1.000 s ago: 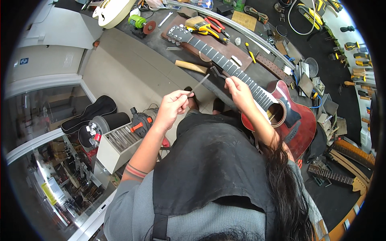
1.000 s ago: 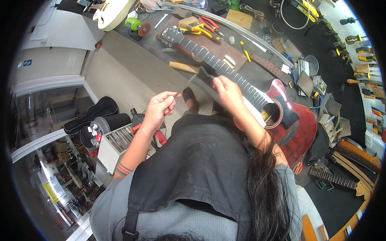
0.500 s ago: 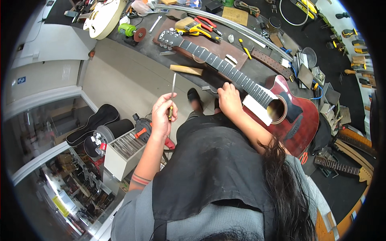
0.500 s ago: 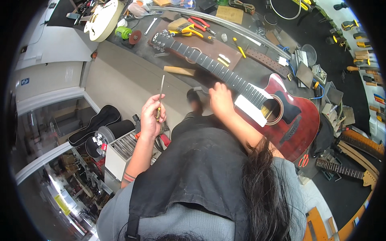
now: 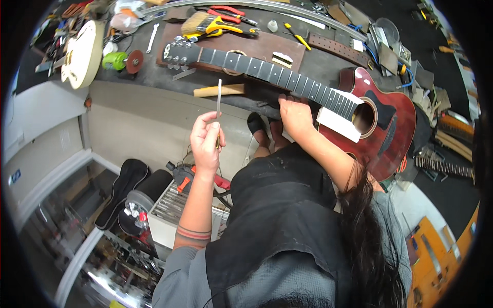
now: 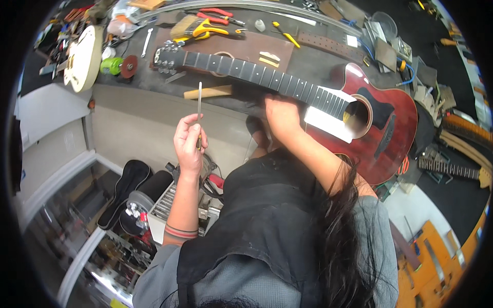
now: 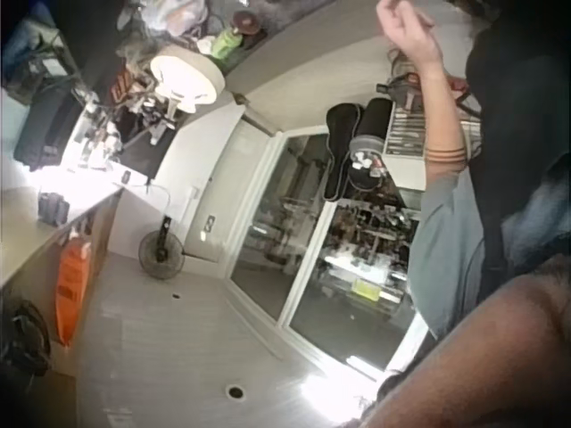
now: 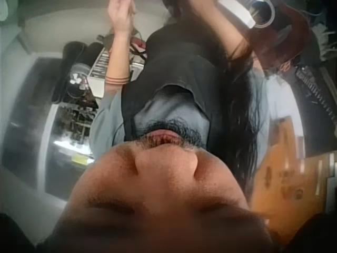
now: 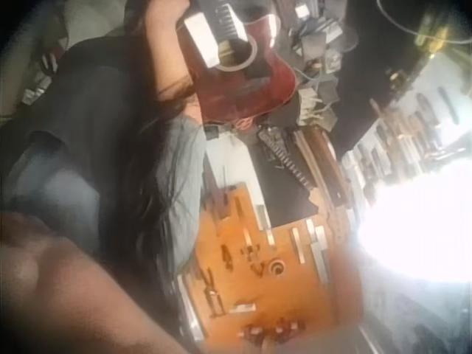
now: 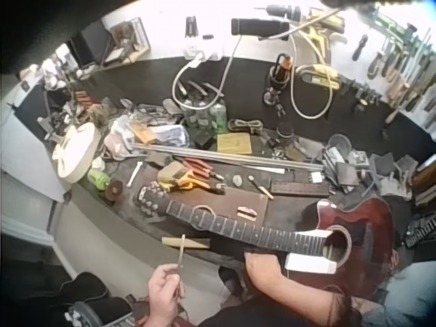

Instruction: The person uses a metal file to smooth the edges of the frets on a guitar neck. They repeatedly file the frets and occasionally use a brush to clear away debris from the fretboard.

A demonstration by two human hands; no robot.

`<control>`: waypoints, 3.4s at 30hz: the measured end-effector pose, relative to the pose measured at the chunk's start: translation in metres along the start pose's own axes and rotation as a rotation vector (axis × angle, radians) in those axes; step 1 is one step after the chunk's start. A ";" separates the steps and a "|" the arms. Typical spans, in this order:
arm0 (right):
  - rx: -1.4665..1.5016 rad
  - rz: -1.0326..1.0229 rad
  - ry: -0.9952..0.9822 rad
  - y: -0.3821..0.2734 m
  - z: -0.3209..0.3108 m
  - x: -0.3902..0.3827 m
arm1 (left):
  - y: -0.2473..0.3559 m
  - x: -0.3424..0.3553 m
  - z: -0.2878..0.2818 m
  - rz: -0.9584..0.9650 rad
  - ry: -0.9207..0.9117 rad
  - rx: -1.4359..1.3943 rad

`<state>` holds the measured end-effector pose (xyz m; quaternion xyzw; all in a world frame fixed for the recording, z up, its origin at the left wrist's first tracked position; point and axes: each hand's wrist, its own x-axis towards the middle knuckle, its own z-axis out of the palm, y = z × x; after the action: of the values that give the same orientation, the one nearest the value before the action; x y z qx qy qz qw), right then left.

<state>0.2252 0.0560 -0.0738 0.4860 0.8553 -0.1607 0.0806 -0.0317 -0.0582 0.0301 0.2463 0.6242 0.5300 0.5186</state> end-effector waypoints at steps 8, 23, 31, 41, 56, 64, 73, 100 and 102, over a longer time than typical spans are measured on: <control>0.192 -0.077 0.239 -0.017 -0.021 -0.048 | -0.016 0.068 0.043 0.144 -0.149 -0.113; 0.295 -0.067 0.567 0.013 -0.068 0.004 | -0.067 0.083 0.094 0.654 -0.199 0.527; 0.340 -0.080 0.510 0.021 -0.064 0.007 | -0.073 0.069 0.094 0.639 -0.202 0.564; 0.326 -0.092 0.503 0.022 -0.060 0.007 | -0.072 0.063 0.090 0.675 -0.210 0.596; 0.309 -0.097 0.492 0.020 -0.064 0.010 | -0.069 0.080 0.107 0.688 -0.159 0.565; 0.294 -0.110 0.511 0.022 -0.060 0.010 | -0.065 0.058 0.090 0.684 -0.184 0.643; 0.263 -0.127 0.535 0.025 -0.058 0.012 | -0.074 0.044 0.080 0.678 -0.191 0.664; 0.299 -0.103 0.496 0.021 -0.062 0.011 | -0.069 0.083 0.103 0.776 -0.191 0.626; 0.298 -0.103 0.501 0.022 -0.062 0.011 | -0.065 0.083 0.108 0.725 -0.196 0.610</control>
<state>0.2390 0.0973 -0.0237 0.4728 0.8391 -0.1633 -0.2136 0.0536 0.0361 -0.0514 0.6377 0.5732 0.4436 0.2608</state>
